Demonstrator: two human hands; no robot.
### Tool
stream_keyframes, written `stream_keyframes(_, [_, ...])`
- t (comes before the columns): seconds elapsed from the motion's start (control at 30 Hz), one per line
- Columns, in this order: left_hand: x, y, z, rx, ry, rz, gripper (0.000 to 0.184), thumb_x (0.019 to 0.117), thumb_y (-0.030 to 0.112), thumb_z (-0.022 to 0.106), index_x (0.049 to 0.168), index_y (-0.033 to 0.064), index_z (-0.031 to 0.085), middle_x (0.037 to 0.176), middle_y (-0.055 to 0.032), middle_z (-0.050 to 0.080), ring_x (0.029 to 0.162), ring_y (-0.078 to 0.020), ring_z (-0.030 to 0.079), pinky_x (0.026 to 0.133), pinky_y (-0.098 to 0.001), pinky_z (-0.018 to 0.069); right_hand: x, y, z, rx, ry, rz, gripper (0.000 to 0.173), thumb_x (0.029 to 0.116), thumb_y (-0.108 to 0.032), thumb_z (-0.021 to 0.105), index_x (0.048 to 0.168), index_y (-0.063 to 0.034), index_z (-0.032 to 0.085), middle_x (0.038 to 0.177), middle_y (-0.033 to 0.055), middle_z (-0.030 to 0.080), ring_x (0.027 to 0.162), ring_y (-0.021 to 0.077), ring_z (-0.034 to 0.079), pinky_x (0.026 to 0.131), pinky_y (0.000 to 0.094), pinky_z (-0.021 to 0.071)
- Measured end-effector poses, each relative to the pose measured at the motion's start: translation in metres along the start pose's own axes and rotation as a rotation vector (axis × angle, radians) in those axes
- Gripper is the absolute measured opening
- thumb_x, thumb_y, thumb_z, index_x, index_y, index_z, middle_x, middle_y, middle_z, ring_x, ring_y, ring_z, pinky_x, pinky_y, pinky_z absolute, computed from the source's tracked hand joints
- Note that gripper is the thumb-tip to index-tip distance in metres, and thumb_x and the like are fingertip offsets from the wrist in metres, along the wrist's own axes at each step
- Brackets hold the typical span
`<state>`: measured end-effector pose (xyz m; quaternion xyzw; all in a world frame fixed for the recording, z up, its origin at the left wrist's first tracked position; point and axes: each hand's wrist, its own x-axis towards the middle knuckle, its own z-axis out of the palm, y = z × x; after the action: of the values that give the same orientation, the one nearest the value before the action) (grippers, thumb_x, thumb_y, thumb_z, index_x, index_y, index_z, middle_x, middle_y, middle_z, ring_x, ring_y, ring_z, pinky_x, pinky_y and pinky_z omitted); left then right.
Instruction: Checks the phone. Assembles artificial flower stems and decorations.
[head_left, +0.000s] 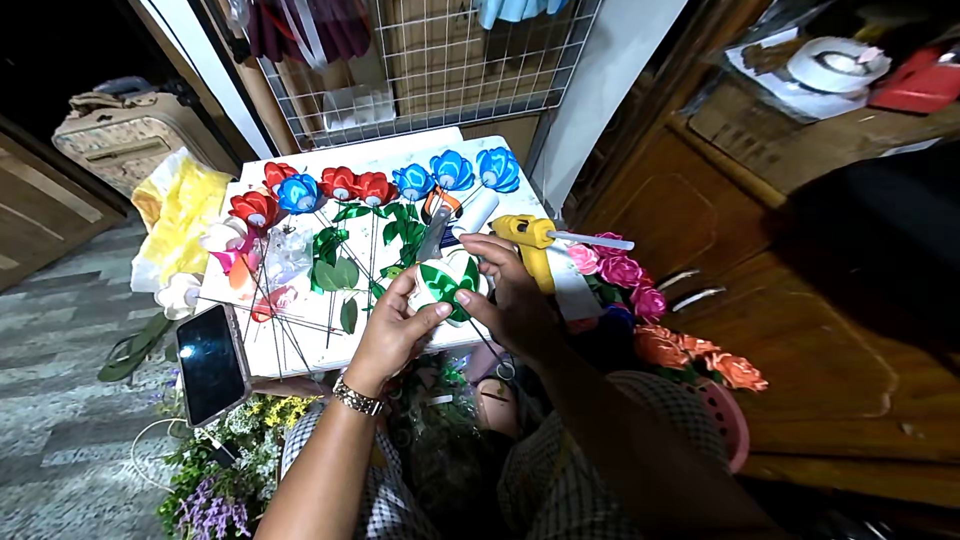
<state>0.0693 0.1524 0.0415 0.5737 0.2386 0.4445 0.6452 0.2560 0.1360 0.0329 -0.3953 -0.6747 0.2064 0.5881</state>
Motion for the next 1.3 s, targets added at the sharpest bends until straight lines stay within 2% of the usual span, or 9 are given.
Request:
stream_keyframes(0.23, [-0.001, 0.001, 0.0, 0.016, 0.021, -0.023, 0.046, 0.0946, 0.001, 0.063, 0.138, 0.0129, 0.053, 0.116, -0.0003, 0.069, 0.09, -0.0082, 0.07, 0.08, -0.0267, 0.0609, -0.003, -0.005, 0.003, 0.038, -0.025, 0.116, 0.053, 0.0925, -0.021, 0.065, 0.14, -0.0007, 0.053, 0.147, 0.0126, 0.051, 0.127, 0.0149, 0.056, 0.101, 0.0303, 0.0509])
stream_keyframes(0.4, [0.001, 0.0, 0.0, -0.028, 0.014, -0.052, 0.039, 0.0973, 0.005, 0.061, 0.135, 0.014, 0.054, 0.109, 0.0012, 0.071, 0.084, -0.0056, 0.069, 0.074, -0.0237, 0.06, 0.005, -0.004, -0.009, 0.178, -0.031, 0.134, 0.062, 0.0976, -0.04, 0.063, 0.145, -0.0031, 0.046, 0.148, 0.0064, 0.053, 0.129, 0.0115, 0.056, 0.1, 0.0279, 0.0513])
stream_keyframes(0.53, [0.003, -0.003, 0.0, -0.018, -0.017, -0.056, 0.04, 0.0952, 0.005, 0.064, 0.133, 0.0152, 0.055, 0.11, 0.0014, 0.071, 0.083, -0.0057, 0.069, 0.072, -0.0233, 0.0602, 0.006, -0.006, -0.014, 0.19, -0.095, 0.156, 0.07, 0.0886, -0.026, 0.07, 0.149, -0.0058, 0.042, 0.153, 0.0072, 0.048, 0.133, 0.0148, 0.052, 0.104, 0.0315, 0.0494])
stream_keyframes(0.63, [0.002, -0.002, 0.001, 0.01, -0.007, -0.066, 0.043, 0.094, 0.002, 0.065, 0.134, 0.0143, 0.056, 0.113, -0.0006, 0.07, 0.087, -0.0075, 0.07, 0.075, -0.0248, 0.0604, 0.003, -0.01, -0.016, 0.106, -0.144, 0.204, 0.075, 0.085, -0.02, 0.069, 0.153, -0.0135, 0.039, 0.157, 0.0056, 0.044, 0.129, 0.0145, 0.056, 0.096, 0.0303, 0.0539])
stream_keyframes(0.73, [0.002, -0.002, 0.001, 0.063, 0.007, -0.077, 0.045, 0.0935, -0.001, 0.064, 0.135, 0.0134, 0.055, 0.117, -0.0006, 0.068, 0.09, -0.0078, 0.069, 0.077, -0.0255, 0.0605, 0.004, -0.003, -0.012, -0.042, -0.111, 0.096, 0.069, 0.0818, -0.013, 0.071, 0.146, -0.0027, 0.047, 0.154, 0.0147, 0.045, 0.135, 0.0198, 0.051, 0.103, 0.034, 0.0496])
stream_keyframes(0.8, [0.003, -0.002, 0.0, 0.049, 0.019, -0.09, 0.045, 0.0946, 0.001, 0.064, 0.136, 0.013, 0.054, 0.115, -0.0008, 0.069, 0.087, -0.0078, 0.07, 0.076, -0.0256, 0.0606, 0.005, 0.001, -0.009, -0.026, -0.09, 0.114, 0.064, 0.0851, -0.017, 0.07, 0.144, 0.0006, 0.05, 0.15, 0.017, 0.048, 0.134, 0.0207, 0.052, 0.104, 0.0344, 0.0494])
stream_keyframes(0.93, [0.002, -0.001, -0.001, 0.002, 0.037, -0.091, 0.041, 0.0973, 0.009, 0.063, 0.137, 0.0162, 0.054, 0.109, 0.0007, 0.071, 0.078, -0.0054, 0.068, 0.069, -0.0219, 0.0595, 0.004, -0.008, -0.013, 0.141, -0.139, 0.218, 0.073, 0.0975, -0.052, 0.057, 0.153, -0.0079, 0.038, 0.155, 0.0062, 0.048, 0.133, 0.0128, 0.053, 0.101, 0.0297, 0.0508])
stream_keyframes(1.1, [0.005, -0.002, 0.001, -0.03, 0.045, -0.088, 0.043, 0.0974, 0.006, 0.061, 0.138, 0.0153, 0.052, 0.112, -0.0004, 0.07, 0.081, -0.0067, 0.069, 0.072, -0.0239, 0.0602, 0.005, 0.002, -0.009, 0.126, -0.119, 0.178, 0.069, 0.0885, -0.025, 0.067, 0.148, -0.0002, 0.043, 0.152, 0.0133, 0.048, 0.13, 0.0136, 0.055, 0.103, 0.0289, 0.0501])
stream_keyframes(1.3, [0.004, 0.0, 0.004, 0.009, 0.085, -0.106, 0.044, 0.094, 0.004, 0.063, 0.136, 0.0131, 0.054, 0.112, -0.0009, 0.07, 0.085, -0.0075, 0.069, 0.074, -0.0247, 0.0599, 0.003, 0.001, -0.009, 0.044, -0.159, 0.207, 0.071, 0.087, -0.026, 0.07, 0.15, -0.0065, 0.043, 0.154, 0.0105, 0.045, 0.129, 0.0161, 0.055, 0.1, 0.0322, 0.0515])
